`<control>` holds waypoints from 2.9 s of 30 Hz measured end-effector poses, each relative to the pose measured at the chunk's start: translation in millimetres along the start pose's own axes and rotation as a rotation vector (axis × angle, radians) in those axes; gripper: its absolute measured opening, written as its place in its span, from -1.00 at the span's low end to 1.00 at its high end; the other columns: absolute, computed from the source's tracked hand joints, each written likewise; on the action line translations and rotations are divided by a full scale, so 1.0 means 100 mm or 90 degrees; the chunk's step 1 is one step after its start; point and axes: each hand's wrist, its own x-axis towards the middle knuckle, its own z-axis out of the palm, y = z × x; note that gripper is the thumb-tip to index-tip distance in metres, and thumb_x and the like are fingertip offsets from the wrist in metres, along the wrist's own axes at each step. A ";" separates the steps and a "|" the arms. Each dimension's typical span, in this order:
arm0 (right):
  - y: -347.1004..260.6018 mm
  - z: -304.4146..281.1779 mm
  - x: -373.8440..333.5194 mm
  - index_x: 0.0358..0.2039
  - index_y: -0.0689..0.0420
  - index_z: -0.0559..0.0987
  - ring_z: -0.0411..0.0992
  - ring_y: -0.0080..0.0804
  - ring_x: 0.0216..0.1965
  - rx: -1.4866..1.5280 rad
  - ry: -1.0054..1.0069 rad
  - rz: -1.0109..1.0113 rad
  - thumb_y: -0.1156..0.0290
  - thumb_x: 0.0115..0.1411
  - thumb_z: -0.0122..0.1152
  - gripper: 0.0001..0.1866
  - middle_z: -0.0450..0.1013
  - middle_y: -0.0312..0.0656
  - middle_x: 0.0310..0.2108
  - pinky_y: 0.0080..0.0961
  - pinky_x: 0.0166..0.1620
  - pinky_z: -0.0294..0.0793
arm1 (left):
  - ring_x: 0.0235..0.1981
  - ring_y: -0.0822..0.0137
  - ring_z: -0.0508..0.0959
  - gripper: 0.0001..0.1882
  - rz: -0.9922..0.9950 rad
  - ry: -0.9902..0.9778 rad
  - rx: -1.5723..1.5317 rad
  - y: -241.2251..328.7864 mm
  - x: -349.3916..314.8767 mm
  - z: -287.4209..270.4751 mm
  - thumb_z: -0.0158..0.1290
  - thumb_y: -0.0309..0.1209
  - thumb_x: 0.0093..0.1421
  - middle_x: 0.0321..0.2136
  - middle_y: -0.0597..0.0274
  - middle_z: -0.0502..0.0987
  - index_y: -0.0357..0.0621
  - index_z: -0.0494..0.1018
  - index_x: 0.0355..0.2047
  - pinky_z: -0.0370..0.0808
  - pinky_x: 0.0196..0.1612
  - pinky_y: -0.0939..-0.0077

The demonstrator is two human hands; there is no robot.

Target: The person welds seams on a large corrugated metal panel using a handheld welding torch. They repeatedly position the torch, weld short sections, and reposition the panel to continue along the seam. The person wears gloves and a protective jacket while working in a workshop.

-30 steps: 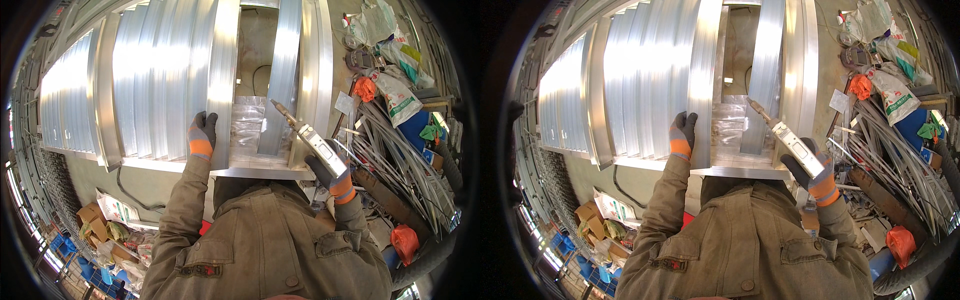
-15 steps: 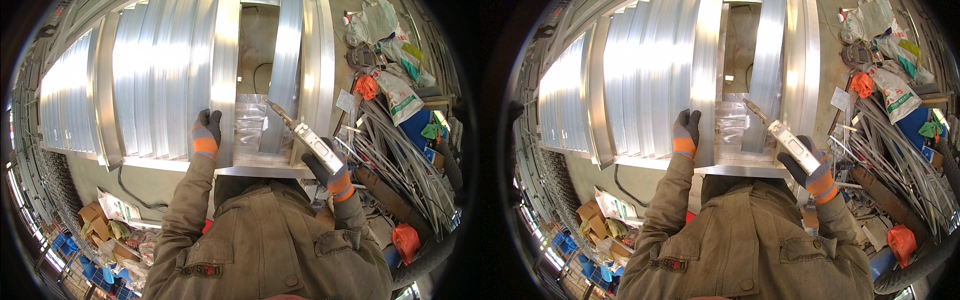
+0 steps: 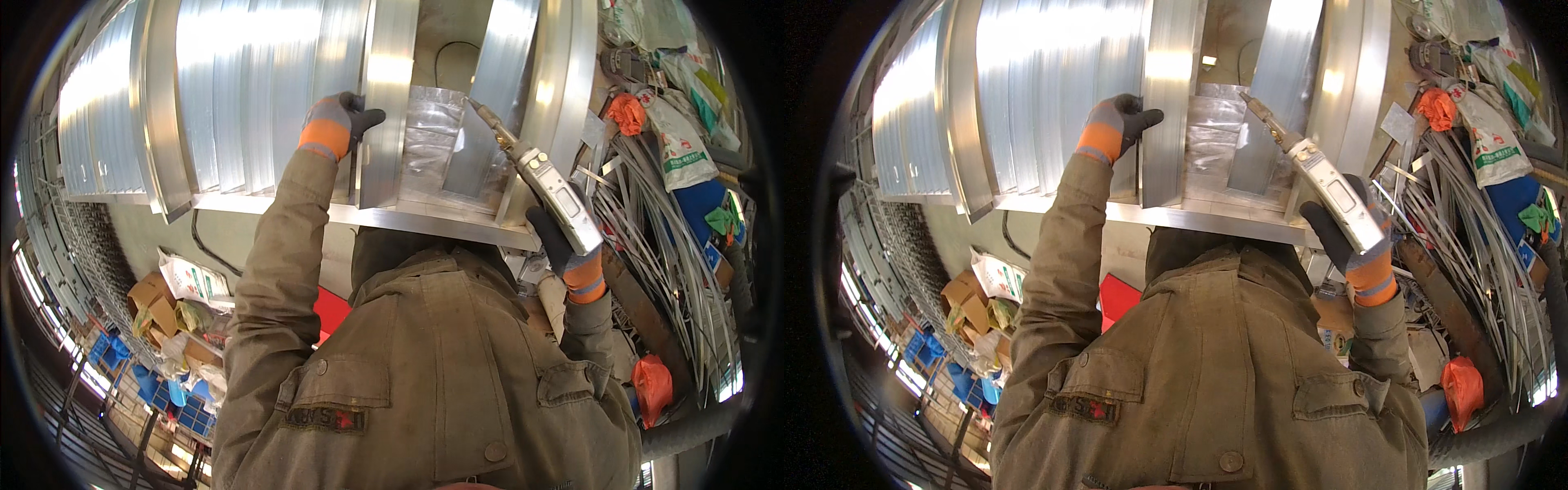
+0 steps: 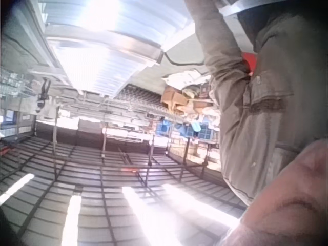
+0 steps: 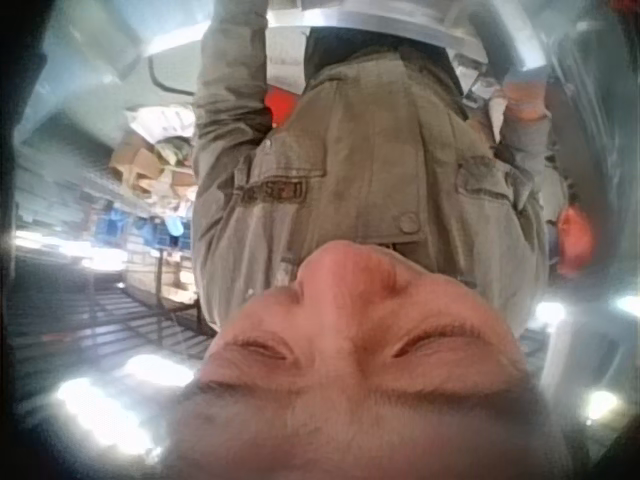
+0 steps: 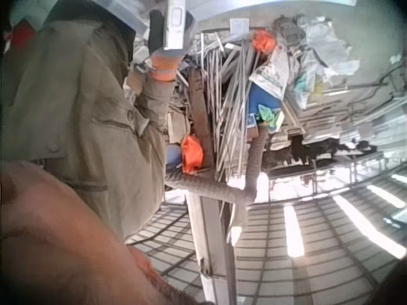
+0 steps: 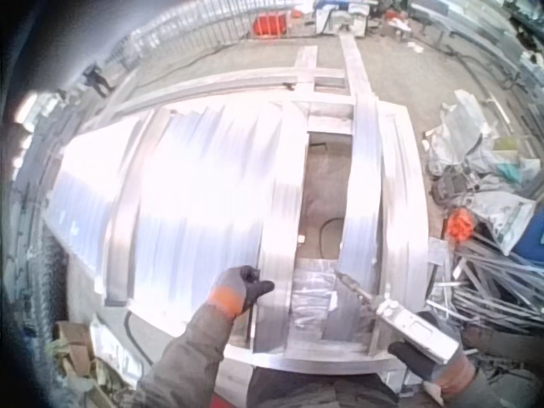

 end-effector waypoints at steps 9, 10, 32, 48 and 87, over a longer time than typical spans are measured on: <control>0.01 0.10 0.05 0.11 0.28 0.74 0.68 -0.17 -0.21 0.017 -0.040 0.047 0.45 0.32 0.64 -0.61 0.69 -0.06 -0.11 -0.34 -0.11 0.66 | -0.29 0.19 0.76 -0.30 0.002 -0.008 0.166 0.02 0.19 -0.16 0.49 0.15 0.22 -0.33 0.23 0.78 -0.05 0.69 0.19 0.70 -0.12 0.12; 0.02 0.11 0.06 0.11 0.28 0.74 0.68 -0.18 -0.21 0.011 -0.044 0.042 0.45 0.32 0.64 -0.61 0.69 -0.06 -0.11 -0.34 -0.11 0.66 | -0.24 0.16 0.77 -0.30 0.002 -0.018 0.180 0.03 0.19 -0.16 0.48 0.15 0.23 -0.30 0.22 0.79 -0.03 0.69 0.20 0.70 -0.07 0.09; -0.34 -0.17 1.11 0.15 0.27 0.71 0.65 -0.08 -0.16 0.077 -0.438 -0.034 0.45 0.32 0.61 -0.57 0.65 -0.03 -0.08 -0.27 -0.09 0.61 | -0.25 0.09 0.76 -0.46 0.050 -0.081 0.297 0.21 0.22 -0.32 0.45 0.18 0.27 -0.37 0.20 0.76 -0.08 0.72 -0.20 0.69 -0.10 0.04; 0.07 1.00 1.38 0.13 0.09 0.72 0.74 -0.06 -0.18 0.127 -0.639 -0.002 -0.26 0.42 0.45 -0.36 0.76 -0.06 -0.17 -0.22 -0.07 0.74 | -0.36 0.11 0.75 -0.49 0.037 -0.128 0.287 0.24 0.24 -0.36 0.42 0.15 0.33 -0.46 0.19 0.73 -0.08 0.67 -0.27 0.70 -0.15 0.01; 0.20 1.03 1.39 0.12 0.08 0.74 0.76 -0.12 -0.12 0.192 -0.608 0.026 -0.09 0.41 0.55 -0.47 0.78 -0.09 -0.11 -0.26 -0.03 0.76 | -0.10 -0.10 0.81 -0.43 0.023 -0.153 0.316 0.29 0.26 -0.33 0.36 0.14 0.36 -0.21 0.04 0.81 -0.12 0.75 0.03 0.74 0.05 -0.07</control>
